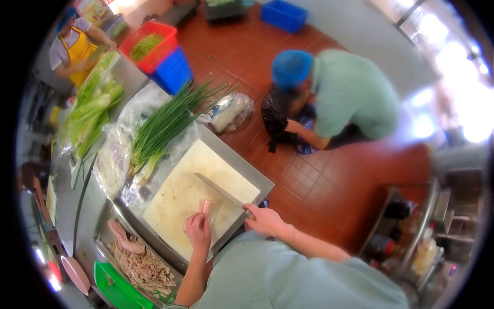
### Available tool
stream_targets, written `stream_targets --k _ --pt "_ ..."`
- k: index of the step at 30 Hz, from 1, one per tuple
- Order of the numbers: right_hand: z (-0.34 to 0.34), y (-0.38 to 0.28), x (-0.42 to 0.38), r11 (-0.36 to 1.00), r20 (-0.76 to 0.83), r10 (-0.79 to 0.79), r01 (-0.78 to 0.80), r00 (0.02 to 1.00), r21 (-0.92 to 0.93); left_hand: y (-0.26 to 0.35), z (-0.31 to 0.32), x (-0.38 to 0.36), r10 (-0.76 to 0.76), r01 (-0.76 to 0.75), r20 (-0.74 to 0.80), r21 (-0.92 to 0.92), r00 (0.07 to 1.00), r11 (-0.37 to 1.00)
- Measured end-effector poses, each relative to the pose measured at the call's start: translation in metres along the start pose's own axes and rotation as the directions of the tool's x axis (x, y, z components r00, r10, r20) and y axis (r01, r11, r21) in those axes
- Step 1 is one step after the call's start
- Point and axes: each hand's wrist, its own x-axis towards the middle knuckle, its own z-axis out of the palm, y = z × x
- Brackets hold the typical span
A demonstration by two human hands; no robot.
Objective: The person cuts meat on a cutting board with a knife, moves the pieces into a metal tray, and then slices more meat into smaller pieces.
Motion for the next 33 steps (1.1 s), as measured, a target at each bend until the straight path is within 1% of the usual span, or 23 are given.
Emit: stream_targets --k 16,27,30,33 --pt "0.0015 -0.0007 -0.0003 1.000 -0.010 -0.013 0.013 1.000 0.016 0.0002 0.0003 0.0002 -0.004 0.004 -0.001 -0.043 1.000 0.999" --pt "0.0035 0.0013 -0.0007 0.999 -0.029 -0.042 0.042 0.999 0.016 -0.0010 0.0016 -0.0007 0.007 -0.007 -0.004 -0.017 1.000 1.000" --pt "0.0024 -0.0005 0.0005 1.000 0.003 0.001 -0.001 1.000 0.004 -0.0014 0.0010 -0.0009 -0.005 0.005 0.005 -0.015 1.000 1.000" --pt "0.0051 0.0024 0.0022 1.000 0.000 -0.006 0.006 1.000 -0.011 0.0000 -0.0003 -0.0003 -0.011 0.011 0.010 -0.020 1.000 1.000"
